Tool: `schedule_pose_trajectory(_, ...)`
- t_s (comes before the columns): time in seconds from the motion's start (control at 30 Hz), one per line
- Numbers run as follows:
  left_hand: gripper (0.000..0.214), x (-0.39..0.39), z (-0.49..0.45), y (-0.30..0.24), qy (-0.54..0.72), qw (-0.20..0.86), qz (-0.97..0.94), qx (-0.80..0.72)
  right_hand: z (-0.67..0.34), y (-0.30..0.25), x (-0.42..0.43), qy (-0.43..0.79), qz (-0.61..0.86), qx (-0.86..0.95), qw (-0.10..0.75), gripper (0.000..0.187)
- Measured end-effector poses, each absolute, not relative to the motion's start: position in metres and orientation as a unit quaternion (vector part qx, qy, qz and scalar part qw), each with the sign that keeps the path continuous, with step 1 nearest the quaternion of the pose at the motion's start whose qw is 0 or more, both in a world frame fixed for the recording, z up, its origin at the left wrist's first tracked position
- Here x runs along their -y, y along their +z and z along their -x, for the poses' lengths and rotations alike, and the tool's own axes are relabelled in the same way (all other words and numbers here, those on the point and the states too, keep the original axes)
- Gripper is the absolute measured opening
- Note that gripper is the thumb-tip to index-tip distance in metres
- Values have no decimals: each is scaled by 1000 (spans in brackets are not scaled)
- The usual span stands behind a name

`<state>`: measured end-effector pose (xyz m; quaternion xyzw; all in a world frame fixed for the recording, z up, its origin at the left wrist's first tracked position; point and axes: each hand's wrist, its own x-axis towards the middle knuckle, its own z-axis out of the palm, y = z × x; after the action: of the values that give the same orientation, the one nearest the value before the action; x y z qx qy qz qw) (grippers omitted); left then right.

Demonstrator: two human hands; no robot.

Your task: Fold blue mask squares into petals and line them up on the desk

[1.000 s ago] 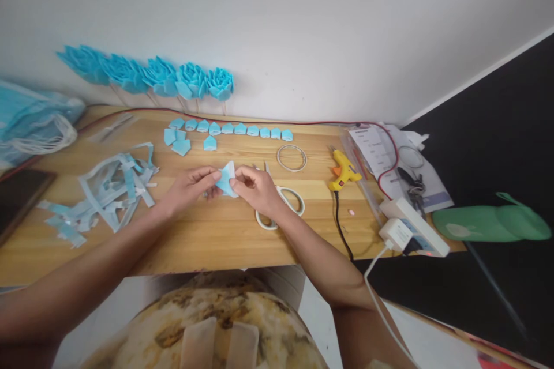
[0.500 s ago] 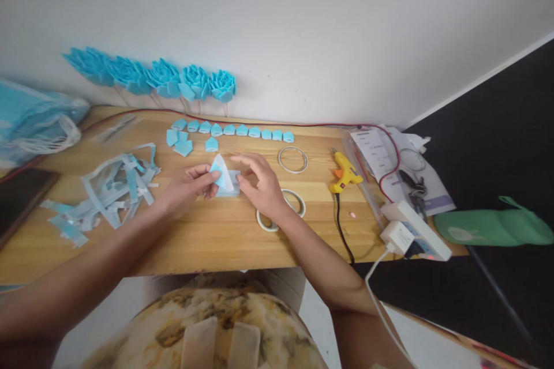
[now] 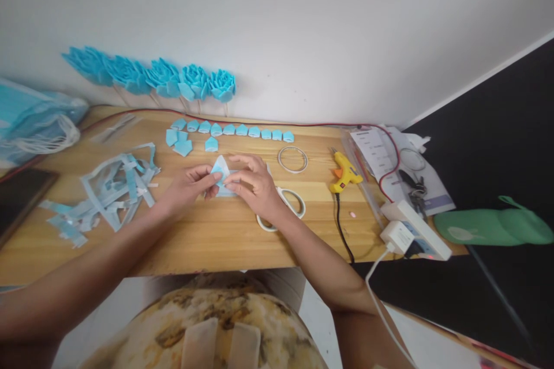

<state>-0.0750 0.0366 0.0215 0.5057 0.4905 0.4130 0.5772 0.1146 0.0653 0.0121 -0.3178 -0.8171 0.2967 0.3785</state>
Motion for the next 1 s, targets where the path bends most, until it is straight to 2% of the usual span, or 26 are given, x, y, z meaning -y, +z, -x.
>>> schedule_pose_trajectory(0.27, 33, -35, 74, 20, 404, 556, -528, -499, -111, 14, -62, 387, 336, 764, 392, 6)
schedule_pose_trajectory(0.43, 35, -35, 73, 19, 395, 558, -534, -497, -109, 11, -62, 465, 357, 708, 395, 11)
schedule_pose_trajectory(0.73, 34, -36, 74, 18, 410, 583, -510, -482, -111, 8, -62, 514, 371, 672, 382, 17)
schedule_pose_trajectory(0.9, 31, -37, 76, 17, 444, 659, -415, -443, -114, 15, -63, 449, 311, 750, 373, 35)
schedule_pose_trajectory(1.0, 31, -37, 75, 17, 445, 688, -383, -427, -114, 18, -64, 373, 295, 792, 383, 35)
